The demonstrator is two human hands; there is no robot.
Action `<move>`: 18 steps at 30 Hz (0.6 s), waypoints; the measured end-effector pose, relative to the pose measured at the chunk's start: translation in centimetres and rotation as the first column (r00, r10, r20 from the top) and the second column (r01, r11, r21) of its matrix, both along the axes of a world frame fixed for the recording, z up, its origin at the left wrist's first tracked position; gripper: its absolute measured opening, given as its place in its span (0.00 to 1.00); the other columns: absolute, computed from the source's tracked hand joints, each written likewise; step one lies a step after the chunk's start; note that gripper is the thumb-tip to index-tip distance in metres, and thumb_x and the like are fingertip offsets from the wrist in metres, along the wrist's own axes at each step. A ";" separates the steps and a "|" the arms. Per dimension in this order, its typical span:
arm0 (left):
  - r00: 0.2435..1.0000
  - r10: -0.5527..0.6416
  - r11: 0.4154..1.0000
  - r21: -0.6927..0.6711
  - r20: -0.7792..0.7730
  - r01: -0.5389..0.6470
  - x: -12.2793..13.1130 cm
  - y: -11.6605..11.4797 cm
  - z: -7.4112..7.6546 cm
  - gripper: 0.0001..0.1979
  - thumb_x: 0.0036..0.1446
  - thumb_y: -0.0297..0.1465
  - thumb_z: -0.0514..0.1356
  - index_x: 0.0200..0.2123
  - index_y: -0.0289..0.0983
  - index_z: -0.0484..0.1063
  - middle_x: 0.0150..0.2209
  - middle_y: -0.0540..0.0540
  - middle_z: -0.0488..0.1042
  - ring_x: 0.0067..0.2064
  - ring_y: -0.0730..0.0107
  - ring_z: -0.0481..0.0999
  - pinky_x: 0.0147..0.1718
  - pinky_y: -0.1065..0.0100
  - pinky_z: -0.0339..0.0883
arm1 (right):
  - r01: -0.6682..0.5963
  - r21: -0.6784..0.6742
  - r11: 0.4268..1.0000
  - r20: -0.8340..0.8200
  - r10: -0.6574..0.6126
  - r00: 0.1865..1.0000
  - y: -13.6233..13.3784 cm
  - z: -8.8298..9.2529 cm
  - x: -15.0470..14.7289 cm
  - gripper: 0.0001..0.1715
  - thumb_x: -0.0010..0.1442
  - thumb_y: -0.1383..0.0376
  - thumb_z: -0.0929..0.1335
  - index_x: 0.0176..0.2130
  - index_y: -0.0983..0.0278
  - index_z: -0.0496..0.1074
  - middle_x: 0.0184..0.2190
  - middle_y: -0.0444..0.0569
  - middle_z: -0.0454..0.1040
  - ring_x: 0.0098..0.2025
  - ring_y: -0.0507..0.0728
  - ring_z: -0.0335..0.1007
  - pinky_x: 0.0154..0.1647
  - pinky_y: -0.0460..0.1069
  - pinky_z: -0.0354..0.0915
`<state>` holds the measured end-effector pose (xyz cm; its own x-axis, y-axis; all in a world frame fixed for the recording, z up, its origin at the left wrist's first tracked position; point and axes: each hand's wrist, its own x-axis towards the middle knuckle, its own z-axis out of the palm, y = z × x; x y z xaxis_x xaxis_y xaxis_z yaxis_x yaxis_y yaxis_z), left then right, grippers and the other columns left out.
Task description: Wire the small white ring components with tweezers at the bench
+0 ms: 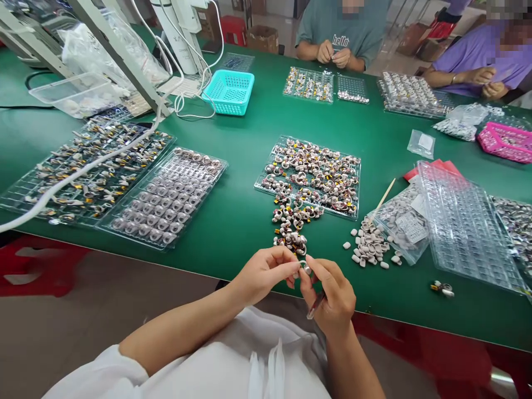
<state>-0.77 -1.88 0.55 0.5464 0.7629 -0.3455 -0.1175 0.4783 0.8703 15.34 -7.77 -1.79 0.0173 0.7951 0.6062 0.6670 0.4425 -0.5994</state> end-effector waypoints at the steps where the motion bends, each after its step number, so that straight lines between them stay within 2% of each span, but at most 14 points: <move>1: 0.998 -0.020 0.995 -0.095 0.056 0.026 0.1 0.1 -0.2 0.14 0.53 0.38 0.68 0.29 0.33 0.72 0.26 0.49 0.73 0.27 0.73 0.72 0.30 0.70 0.70 | -0.002 -0.005 1.000 -0.025 0.002 1.000 0.0 0.0 -0.1 0.27 0.61 0.73 0.69 0.57 0.57 0.68 0.37 0.51 0.78 0.33 0.55 0.75 0.31 0.48 0.73; 4: 0.985 -0.027 0.947 -0.312 0.170 0.079 0.2 0.4 -0.6 0.16 0.48 0.38 0.71 0.26 0.33 0.70 0.23 0.49 0.73 0.23 0.75 0.71 0.25 0.71 0.70 | -0.046 -0.039 0.998 -0.070 0.043 0.997 0.1 -0.1 -0.2 0.26 0.61 0.73 0.69 0.57 0.59 0.68 0.38 0.52 0.77 0.34 0.54 0.74 0.32 0.48 0.73; 6: 0.981 -0.020 0.918 -0.385 0.194 0.095 0.2 0.5 -0.7 0.16 0.47 0.36 0.71 0.25 0.33 0.69 0.22 0.49 0.72 0.22 0.75 0.71 0.23 0.72 0.70 | -0.086 -0.042 0.995 -0.057 0.084 0.995 0.1 -0.1 -0.1 0.25 0.62 0.73 0.68 0.58 0.61 0.68 0.39 0.54 0.77 0.36 0.55 0.75 0.33 0.49 0.73; 9: 0.976 -0.017 0.897 -0.427 0.219 0.111 0.2 0.5 -0.8 0.15 0.48 0.34 0.71 0.25 0.33 0.69 0.22 0.49 0.72 0.22 0.75 0.72 0.22 0.73 0.71 | -0.113 -0.006 0.994 -0.003 0.113 0.994 0.2 -0.1 0.1 0.25 0.64 0.72 0.67 0.59 0.62 0.67 0.37 0.54 0.77 0.35 0.56 0.75 0.33 0.49 0.73; 14: 0.966 -0.067 0.878 -0.445 0.250 0.176 0.1 0.3 -0.8 0.13 0.48 0.33 0.70 0.25 0.32 0.70 0.23 0.48 0.72 0.24 0.75 0.73 0.23 0.73 0.72 | -0.079 0.064 0.995 0.093 0.073 0.993 0.1 -0.2 0.3 0.24 0.64 0.70 0.66 0.59 0.62 0.67 0.30 0.51 0.77 0.28 0.56 0.75 0.27 0.49 0.71; 18: 0.960 -0.096 0.862 -0.460 0.264 0.212 0.0 0.2 -1.0 0.14 0.48 0.33 0.71 0.24 0.32 0.70 0.23 0.49 0.72 0.23 0.75 0.73 0.23 0.73 0.72 | -0.074 0.085 0.994 0.114 0.064 0.991 0.0 -0.6 0.2 0.24 0.64 0.70 0.66 0.59 0.62 0.67 0.29 0.51 0.77 0.26 0.56 0.74 0.26 0.49 0.71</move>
<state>-0.79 -1.65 -0.42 0.7500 0.4336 -0.4994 -0.1712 0.8566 0.4867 15.56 -7.73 -2.36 -0.1073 0.7351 0.6694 0.6930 0.5381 -0.4798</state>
